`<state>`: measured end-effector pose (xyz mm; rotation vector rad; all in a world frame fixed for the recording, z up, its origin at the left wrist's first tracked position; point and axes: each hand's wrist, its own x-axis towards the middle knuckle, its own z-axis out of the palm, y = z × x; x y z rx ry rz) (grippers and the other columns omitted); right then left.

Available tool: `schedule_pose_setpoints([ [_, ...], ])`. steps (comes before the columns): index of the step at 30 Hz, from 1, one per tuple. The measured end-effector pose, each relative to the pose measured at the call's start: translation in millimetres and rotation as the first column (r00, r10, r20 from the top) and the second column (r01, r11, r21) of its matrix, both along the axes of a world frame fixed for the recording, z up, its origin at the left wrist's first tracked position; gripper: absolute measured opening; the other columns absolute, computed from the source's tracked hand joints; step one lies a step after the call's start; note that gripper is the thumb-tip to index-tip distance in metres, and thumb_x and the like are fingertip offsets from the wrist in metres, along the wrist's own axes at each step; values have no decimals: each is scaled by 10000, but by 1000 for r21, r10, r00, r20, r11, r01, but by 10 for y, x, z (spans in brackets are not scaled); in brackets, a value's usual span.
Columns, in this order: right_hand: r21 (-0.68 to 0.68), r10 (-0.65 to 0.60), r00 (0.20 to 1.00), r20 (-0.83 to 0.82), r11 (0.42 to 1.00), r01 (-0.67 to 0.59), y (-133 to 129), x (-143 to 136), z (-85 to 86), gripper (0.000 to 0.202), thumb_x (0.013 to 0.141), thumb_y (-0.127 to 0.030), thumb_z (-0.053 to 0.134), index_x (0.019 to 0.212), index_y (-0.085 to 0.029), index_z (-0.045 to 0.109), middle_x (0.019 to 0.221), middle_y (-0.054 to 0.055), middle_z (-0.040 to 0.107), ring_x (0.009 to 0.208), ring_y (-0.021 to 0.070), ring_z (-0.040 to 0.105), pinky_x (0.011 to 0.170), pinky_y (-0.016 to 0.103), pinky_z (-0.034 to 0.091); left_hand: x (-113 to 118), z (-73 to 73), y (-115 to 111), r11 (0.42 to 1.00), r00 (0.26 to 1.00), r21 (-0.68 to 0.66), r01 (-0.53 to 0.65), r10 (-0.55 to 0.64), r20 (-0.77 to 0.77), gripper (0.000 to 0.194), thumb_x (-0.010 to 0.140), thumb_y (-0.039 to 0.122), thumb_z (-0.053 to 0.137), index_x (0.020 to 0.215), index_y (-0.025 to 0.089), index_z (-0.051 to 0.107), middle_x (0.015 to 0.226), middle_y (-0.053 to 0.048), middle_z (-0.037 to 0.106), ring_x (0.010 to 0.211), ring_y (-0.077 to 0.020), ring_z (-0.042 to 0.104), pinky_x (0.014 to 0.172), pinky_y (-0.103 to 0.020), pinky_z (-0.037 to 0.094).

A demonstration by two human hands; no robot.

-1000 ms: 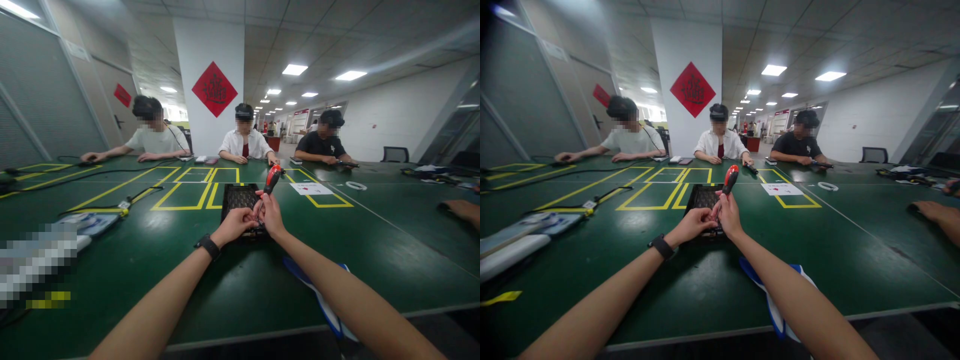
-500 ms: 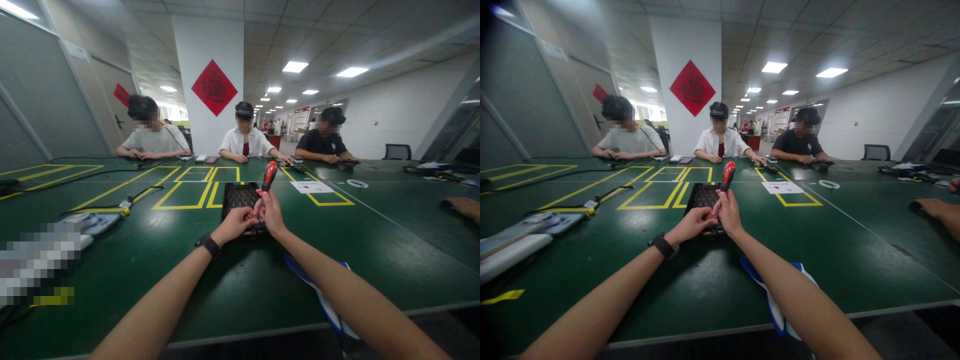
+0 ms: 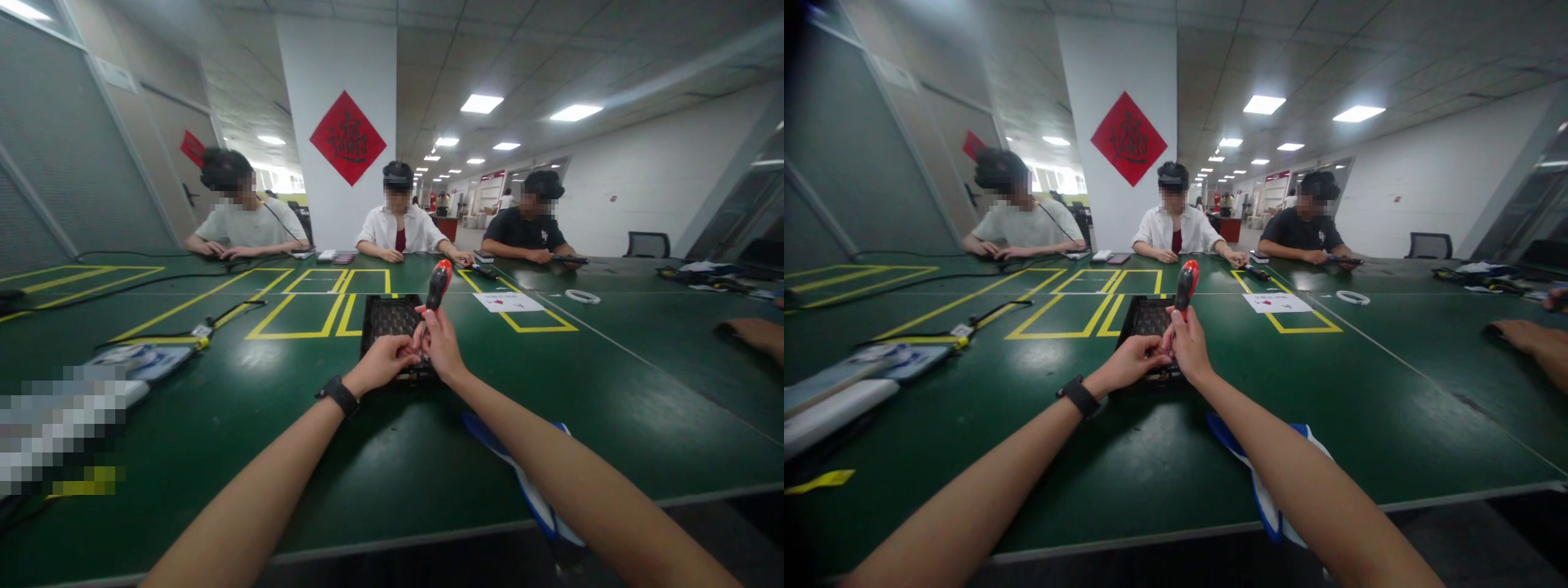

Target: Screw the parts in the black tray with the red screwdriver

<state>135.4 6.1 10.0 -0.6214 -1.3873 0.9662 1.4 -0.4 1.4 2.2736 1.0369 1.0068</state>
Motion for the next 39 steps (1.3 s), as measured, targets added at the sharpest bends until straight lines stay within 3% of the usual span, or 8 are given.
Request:
schedule_pose_setpoints([
  [4,-12,-1,1000,10,1000,1,0,9,-1,365,842,-496,360,1007,-185,458,448,-83,468,304,43,325,324,146,249,4,15,-15,995,997,-68,77,-75,31,194,776,287,521,783,122,622,711,-19,630,645,-113,543,624,-217,410],
  [10,31,-31,1000,2,999,31,-15,3,3,334,845,-475,379,978,-184,475,443,-80,449,336,47,355,359,149,285,24,-21,9,996,996,-87,-1,9,86,251,663,352,652,743,120,600,639,-6,595,578,-105,516,555,-210,412],
  [20,-19,-12,999,31,1000,13,22,18,-25,347,829,-486,395,1007,-193,453,475,-84,479,317,49,351,325,151,285,17,23,-33,989,990,-91,115,-106,93,153,764,253,537,799,121,605,750,-34,638,677,-122,564,660,-232,438],
  [24,38,-67,998,-6,997,67,-13,-2,1,293,846,-443,395,981,-189,452,482,-79,476,350,43,373,361,142,302,28,0,-12,994,994,-92,54,-44,105,220,718,327,600,809,128,575,683,-4,586,606,-103,515,584,-214,419],
  [29,46,-44,999,-6,998,45,-36,-5,22,283,846,-437,397,988,-195,435,507,-76,498,342,41,371,356,143,290,18,-4,-6,996,998,-83,-10,15,61,234,664,337,648,725,126,567,623,16,549,561,-92,471,543,-206,388],
  [37,-14,-23,1000,18,1000,23,12,14,-7,334,846,-464,365,1020,-192,449,482,-76,493,315,45,333,327,150,254,13,9,-11,977,982,-153,150,-130,134,161,759,267,546,808,125,606,766,-41,652,694,-129,585,674,-241,448],
  [39,5,-41,999,12,999,41,2,9,-3,320,846,-453,377,1009,-189,454,484,-73,491,334,47,355,344,150,272,22,-4,0,978,981,-157,135,-110,161,181,742,292,572,809,125,595,735,-30,637,655,-117,570,639,-230,446],
])
